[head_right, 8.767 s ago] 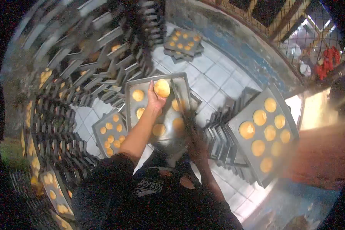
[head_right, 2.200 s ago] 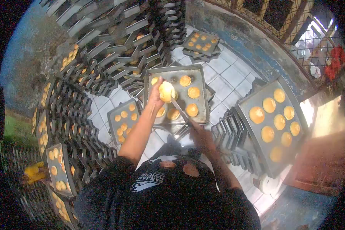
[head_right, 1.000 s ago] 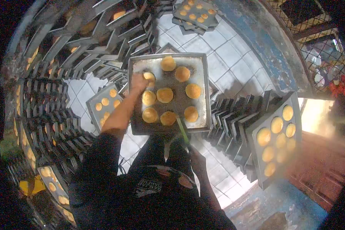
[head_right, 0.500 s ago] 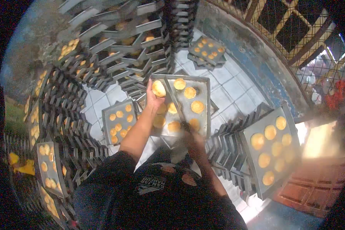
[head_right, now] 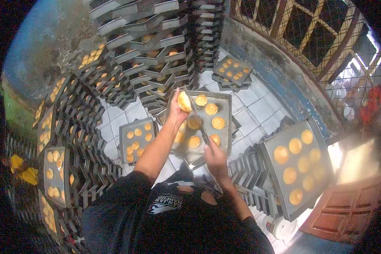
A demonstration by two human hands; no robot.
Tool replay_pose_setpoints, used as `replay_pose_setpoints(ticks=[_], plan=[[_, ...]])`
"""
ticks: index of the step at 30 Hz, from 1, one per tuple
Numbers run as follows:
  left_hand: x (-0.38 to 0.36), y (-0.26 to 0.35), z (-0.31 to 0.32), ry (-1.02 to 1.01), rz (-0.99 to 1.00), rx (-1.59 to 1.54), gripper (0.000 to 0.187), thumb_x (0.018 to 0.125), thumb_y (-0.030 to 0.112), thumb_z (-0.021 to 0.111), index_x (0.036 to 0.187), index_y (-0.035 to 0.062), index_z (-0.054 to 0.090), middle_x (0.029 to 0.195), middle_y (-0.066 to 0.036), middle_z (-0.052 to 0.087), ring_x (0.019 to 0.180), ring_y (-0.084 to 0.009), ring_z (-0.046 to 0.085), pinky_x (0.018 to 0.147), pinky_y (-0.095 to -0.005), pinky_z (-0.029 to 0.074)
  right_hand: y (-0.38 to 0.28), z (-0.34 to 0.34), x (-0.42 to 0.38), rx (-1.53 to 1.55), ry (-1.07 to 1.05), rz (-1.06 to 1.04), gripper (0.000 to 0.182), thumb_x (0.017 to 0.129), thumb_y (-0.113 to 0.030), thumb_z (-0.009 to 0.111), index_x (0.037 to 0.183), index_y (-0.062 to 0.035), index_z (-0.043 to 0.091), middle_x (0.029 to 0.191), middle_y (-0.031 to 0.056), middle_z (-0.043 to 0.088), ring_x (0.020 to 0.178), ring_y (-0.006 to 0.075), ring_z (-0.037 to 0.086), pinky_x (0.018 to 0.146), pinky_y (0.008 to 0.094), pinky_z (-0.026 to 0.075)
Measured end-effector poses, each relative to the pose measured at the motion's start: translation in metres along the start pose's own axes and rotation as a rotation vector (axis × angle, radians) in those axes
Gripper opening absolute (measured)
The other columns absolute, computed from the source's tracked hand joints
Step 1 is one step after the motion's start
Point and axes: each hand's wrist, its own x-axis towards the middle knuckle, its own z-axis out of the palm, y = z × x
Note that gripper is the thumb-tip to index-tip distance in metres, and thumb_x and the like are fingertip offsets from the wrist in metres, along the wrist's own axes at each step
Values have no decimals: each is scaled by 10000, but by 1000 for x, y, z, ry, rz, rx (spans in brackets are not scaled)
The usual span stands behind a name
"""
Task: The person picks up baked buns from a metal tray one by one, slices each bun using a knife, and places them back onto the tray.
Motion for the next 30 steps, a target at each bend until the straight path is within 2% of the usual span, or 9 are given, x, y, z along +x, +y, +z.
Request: replay_pose_setpoints(ticks=[8,10,12,15,18,21,23,25,30], plan=[[5,-9,-3,-59,-61,7,456,940,563,627,963,114,703,887,-42,732,794,-199,700,782,-348,566,-26,-14,0,4,-26,25,421,1004,-182,552,1394,-25,571,703,47,600,653,103,578,630,283,490],[-4,2,6,-72,-23,55,452,943,568,621,975,123,695,893,-44,728,832,-187,698,780,-347,566,-1,-12,-18,-131,-32,19,395,994,-176,557,1359,-29,588,1079,268,689,998,279,709,872,402,525],[-2,-13,-6,-40,-54,125,455,943,567,621,981,119,692,905,-43,726,837,-187,695,780,-350,565,-8,-10,-13,-84,-9,61,399,997,-186,557,1364,-33,586,1120,279,678,1046,284,699,896,408,518],[4,-57,-27,-50,-110,182,467,944,570,620,1005,111,681,918,-36,717,818,-187,685,764,-350,555,-24,-13,16,-53,22,46,422,1009,-226,556,1388,-42,568,1049,239,712,969,280,717,847,410,536],[5,-56,-18,-24,-109,72,445,954,543,625,1040,109,668,886,-50,708,766,-212,688,715,-379,572,-32,-14,26,-35,-25,136,426,1008,-220,552,1403,-60,564,783,142,700,702,265,699,673,405,541],[3,-13,-17,-103,-93,84,503,929,589,632,1054,103,671,918,-39,710,828,-190,685,794,-371,561,-15,-20,-12,-193,-109,196,436,992,-202,558,1410,-78,563,837,173,707,755,266,707,713,405,544],[-12,-6,-5,-87,-65,81,509,920,606,635,1055,116,664,905,-32,705,821,-187,682,785,-379,559,11,-15,-19,-215,-71,0,452,976,-193,568,1414,-80,555,881,198,702,792,255,703,747,403,541],[-7,-27,-29,-111,-94,270,539,912,626,631,1090,118,661,938,-41,708,851,-208,683,804,-400,563,0,-12,-17,-76,-49,179,452,977,-204,579,1409,-72,558,925,209,708,818,251,694,768,389,535],[-3,-64,-29,5,-155,114,601,888,705,598,1059,131,658,939,-29,703,836,-190,675,778,-412,563,-19,-11,23,26,-64,144,450,976,-235,598,1397,-77,570,754,187,643,677,209,642,663,377,514]])
